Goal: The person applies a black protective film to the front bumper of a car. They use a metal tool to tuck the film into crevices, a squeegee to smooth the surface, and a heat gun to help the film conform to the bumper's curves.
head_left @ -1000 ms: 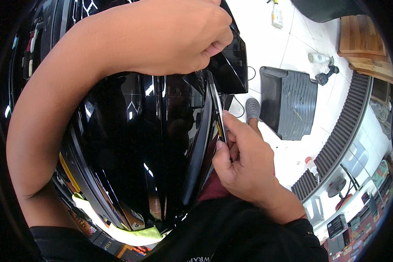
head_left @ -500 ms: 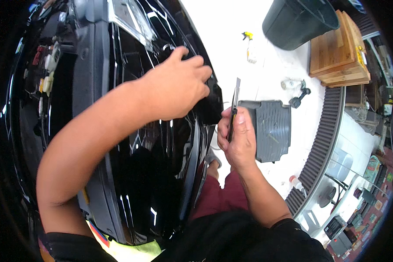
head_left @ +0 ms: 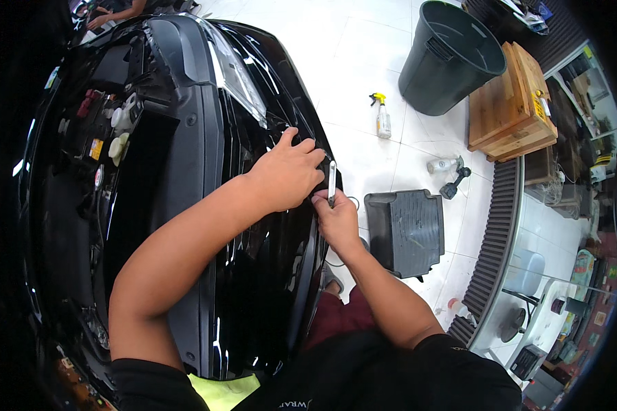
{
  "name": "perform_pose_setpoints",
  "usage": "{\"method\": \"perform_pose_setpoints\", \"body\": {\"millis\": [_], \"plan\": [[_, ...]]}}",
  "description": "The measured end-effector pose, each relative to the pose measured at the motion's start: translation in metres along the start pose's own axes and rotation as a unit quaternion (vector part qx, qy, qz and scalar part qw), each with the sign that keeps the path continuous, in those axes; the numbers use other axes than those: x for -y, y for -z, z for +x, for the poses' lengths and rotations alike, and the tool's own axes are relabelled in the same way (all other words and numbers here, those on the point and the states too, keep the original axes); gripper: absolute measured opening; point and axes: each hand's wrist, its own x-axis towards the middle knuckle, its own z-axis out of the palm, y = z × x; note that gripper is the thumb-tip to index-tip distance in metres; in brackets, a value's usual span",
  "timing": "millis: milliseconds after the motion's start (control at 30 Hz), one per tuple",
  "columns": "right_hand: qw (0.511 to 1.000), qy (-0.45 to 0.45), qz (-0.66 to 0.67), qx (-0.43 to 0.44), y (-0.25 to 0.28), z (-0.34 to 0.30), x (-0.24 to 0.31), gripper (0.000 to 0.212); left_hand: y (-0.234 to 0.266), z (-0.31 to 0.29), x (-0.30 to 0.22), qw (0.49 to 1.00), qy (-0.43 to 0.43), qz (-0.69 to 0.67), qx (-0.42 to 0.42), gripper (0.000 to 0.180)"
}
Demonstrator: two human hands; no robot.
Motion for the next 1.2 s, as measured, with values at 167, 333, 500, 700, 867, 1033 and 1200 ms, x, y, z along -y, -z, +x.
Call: {"method": "perform_pose_setpoints", "body": {"millis": [167,333,500,700,867,1033,1200], "plan": [[0.997,0.000,-0.078,0.004,-0.002,-0.007,0.015,0.021,-0.003,-0.021,-0.020,0.998,0.036,0.055,-0.014,0.027],[0.989,0.066,-0.134,-0.007,0.002,-0.005,0.006,0.024,-0.006,-0.043,-0.058,0.997,0.049,0.055,0.028,0.034],[0.967,0.128,-0.211,-0.063,0.014,0.008,0.021,0.027,-0.011,-0.038,-0.063,0.995,0.072,0.062,0.028,0.032],[0.947,0.205,-0.238,-0.067,0.022,0.053,0.056,0.026,-0.012,-0.038,-0.069,0.993,0.084,0.076,0.033,0.035],[0.937,0.250,-0.242,-0.018,0.011,0.091,0.056,0.022,-0.004,-0.037,-0.082,0.986,0.123,0.091,0.063,0.043],[0.942,0.267,-0.196,0.047,0.005,0.117,0.068,0.023,0.003,-0.030,-0.092,0.975,0.175,0.050,0.126,0.046],[0.944,0.278,-0.157,0.090,-0.005,0.128,0.084,0.021,0.010,-0.021,-0.093,0.965,0.210,0.018,0.157,0.046]]}}
